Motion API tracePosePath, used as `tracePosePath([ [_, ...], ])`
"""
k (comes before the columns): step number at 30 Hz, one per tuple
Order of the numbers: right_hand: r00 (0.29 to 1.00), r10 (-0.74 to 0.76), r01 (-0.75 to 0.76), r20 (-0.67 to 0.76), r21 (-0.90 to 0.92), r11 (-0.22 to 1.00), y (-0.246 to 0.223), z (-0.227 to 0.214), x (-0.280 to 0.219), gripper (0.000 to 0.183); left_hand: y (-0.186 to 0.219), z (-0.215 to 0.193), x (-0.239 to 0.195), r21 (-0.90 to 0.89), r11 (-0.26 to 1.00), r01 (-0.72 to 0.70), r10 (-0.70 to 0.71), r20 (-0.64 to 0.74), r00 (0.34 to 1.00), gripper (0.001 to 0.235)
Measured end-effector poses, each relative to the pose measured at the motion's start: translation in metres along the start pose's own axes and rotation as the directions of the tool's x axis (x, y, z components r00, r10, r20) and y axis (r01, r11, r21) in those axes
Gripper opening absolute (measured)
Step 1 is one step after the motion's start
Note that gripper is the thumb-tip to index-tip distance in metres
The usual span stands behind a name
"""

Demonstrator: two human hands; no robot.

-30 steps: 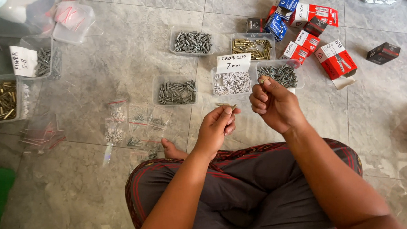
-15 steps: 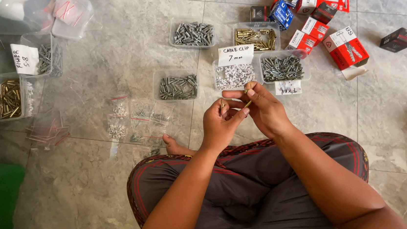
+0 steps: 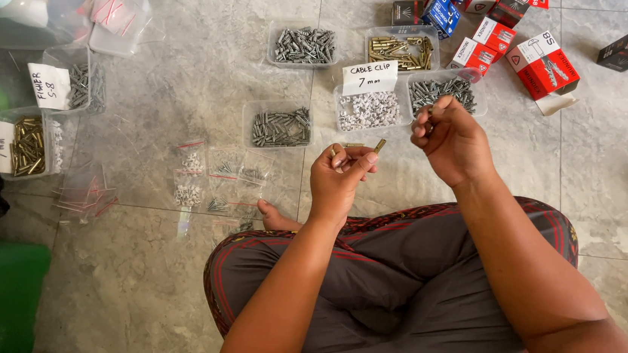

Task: Assembling or inspecting small brass hardware components and cable clips while sitting on the floor.

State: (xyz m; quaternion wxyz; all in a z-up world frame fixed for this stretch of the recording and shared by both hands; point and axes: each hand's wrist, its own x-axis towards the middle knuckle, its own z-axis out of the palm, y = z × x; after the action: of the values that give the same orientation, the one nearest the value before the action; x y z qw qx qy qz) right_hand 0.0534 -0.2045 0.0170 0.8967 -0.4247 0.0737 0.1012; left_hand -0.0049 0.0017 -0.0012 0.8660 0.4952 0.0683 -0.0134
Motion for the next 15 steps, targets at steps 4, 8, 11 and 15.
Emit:
tracePosePath([
  [4, 0.999, 0.036, -0.035, 0.037, -0.033, 0.999, 0.009, 0.011, -0.002, 0.012, 0.001, 0.001, 0.000, -0.018, 1.000, -0.012, 0.012, -0.010, 1.000, 0.056],
  [8, 0.997, 0.077, -0.075, 0.027, -0.082, 0.994, 0.015, 0.013, -0.001, 0.017, 0.005, 0.002, -0.001, -0.035, 0.999, -0.023, 0.022, -0.025, 0.999, 0.056],
  [11, 0.996, 0.089, -0.087, 0.011, -0.101, 0.991, 0.023, 0.017, -0.002, 0.020, 0.006, 0.003, -0.001, -0.044, 0.999, -0.024, 0.022, -0.027, 0.999, 0.056],
  [15, 0.989, 0.132, -0.117, 0.069, -0.190, 0.975, 0.030, 0.032, -0.009, 0.023, 0.005, 0.002, -0.001, -0.058, 0.998, -0.009, 0.007, -0.038, 0.999, 0.057],
])
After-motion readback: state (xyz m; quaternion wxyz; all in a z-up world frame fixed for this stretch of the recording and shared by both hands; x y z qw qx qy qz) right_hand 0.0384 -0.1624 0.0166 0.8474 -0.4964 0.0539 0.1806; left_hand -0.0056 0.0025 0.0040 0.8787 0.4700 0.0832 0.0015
